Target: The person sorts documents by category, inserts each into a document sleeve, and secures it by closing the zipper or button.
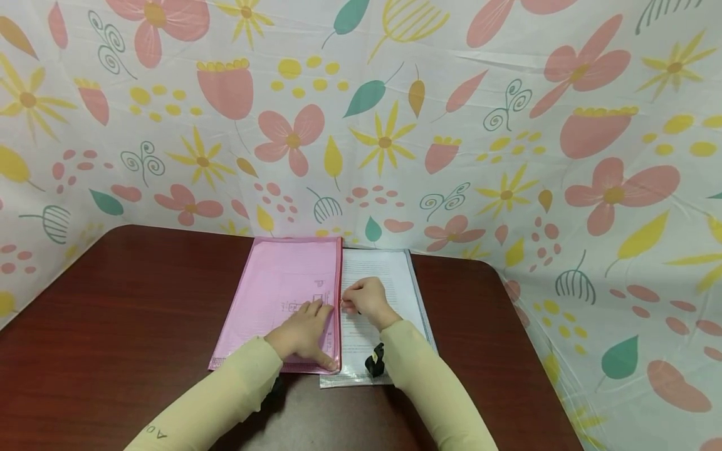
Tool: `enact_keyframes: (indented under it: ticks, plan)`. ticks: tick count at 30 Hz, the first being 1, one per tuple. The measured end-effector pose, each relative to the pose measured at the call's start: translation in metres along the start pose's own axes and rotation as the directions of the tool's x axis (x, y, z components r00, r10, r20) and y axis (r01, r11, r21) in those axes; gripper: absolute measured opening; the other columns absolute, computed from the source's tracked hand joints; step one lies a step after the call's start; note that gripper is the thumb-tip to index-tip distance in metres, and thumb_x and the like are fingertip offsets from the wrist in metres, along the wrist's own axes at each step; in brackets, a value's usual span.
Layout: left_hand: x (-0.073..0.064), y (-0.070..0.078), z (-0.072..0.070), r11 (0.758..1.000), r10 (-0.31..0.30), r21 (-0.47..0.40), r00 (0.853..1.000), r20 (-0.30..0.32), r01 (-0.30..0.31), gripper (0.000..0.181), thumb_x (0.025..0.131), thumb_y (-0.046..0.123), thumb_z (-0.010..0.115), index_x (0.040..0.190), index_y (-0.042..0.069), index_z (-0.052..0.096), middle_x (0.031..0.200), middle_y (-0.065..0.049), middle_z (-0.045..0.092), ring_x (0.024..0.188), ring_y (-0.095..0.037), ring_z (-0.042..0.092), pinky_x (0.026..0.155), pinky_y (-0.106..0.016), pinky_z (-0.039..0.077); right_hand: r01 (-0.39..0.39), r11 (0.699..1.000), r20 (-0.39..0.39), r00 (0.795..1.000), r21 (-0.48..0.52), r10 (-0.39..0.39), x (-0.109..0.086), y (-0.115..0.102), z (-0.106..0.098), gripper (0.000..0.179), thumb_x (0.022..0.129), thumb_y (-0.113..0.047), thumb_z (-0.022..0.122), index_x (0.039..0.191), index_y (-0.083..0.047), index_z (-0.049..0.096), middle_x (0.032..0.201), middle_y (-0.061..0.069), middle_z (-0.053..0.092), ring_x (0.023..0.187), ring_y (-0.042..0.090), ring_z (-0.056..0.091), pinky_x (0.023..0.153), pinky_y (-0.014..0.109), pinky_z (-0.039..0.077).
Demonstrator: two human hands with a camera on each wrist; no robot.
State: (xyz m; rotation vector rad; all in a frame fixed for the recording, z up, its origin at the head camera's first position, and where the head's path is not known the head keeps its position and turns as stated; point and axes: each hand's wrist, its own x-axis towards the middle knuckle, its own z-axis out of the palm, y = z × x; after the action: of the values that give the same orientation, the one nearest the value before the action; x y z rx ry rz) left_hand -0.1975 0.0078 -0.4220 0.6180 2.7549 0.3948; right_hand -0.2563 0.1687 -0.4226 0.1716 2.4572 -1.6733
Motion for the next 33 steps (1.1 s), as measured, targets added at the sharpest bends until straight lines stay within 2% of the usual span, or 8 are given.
enact_keyframes:
  ticks: [10,15,33]
  plan:
    - [0.003,-0.003,0.003,1.000,0.007,0.003,1.000,-0.005,-0.007,0.126,0.048,0.069,0.079,0.145,0.007,0.028,0.151,-0.022,0.026,0.138,-0.044,0.027,0.109,-0.054,0.030,-0.035,0.998,-0.016,0.999,0.047,0.036,0.014,-0.001,0.000,0.012,0.084,0.002,0.062,0.091,0.011,0.067,0.073,0.014,0.070,0.057,0.012,0.065,0.057,0.026,0.056]
    - [0.002,-0.002,0.002,1.000,0.011,0.015,1.000,0.006,-0.011,0.125,0.048,0.070,0.078,0.145,0.008,0.028,0.151,-0.021,0.026,0.138,-0.043,0.027,0.109,-0.053,0.031,-0.055,0.998,-0.026,0.998,0.039,0.056,0.019,-0.003,-0.001,0.013,0.085,0.000,0.062,0.093,0.010,0.067,0.075,0.015,0.070,0.058,0.013,0.065,0.058,0.026,0.056]
    - [0.001,-0.003,0.001,1.000,0.009,-0.002,1.000,0.000,-0.009,0.124,0.048,0.068,0.079,0.145,0.008,0.031,0.151,-0.021,0.027,0.138,-0.043,0.026,0.110,-0.054,0.030,-0.065,0.995,-0.046,0.997,0.079,0.068,0.034,-0.009,0.000,0.016,0.086,0.001,0.061,0.097,0.011,0.065,0.080,0.018,0.071,0.060,0.013,0.067,0.061,0.026,0.056]
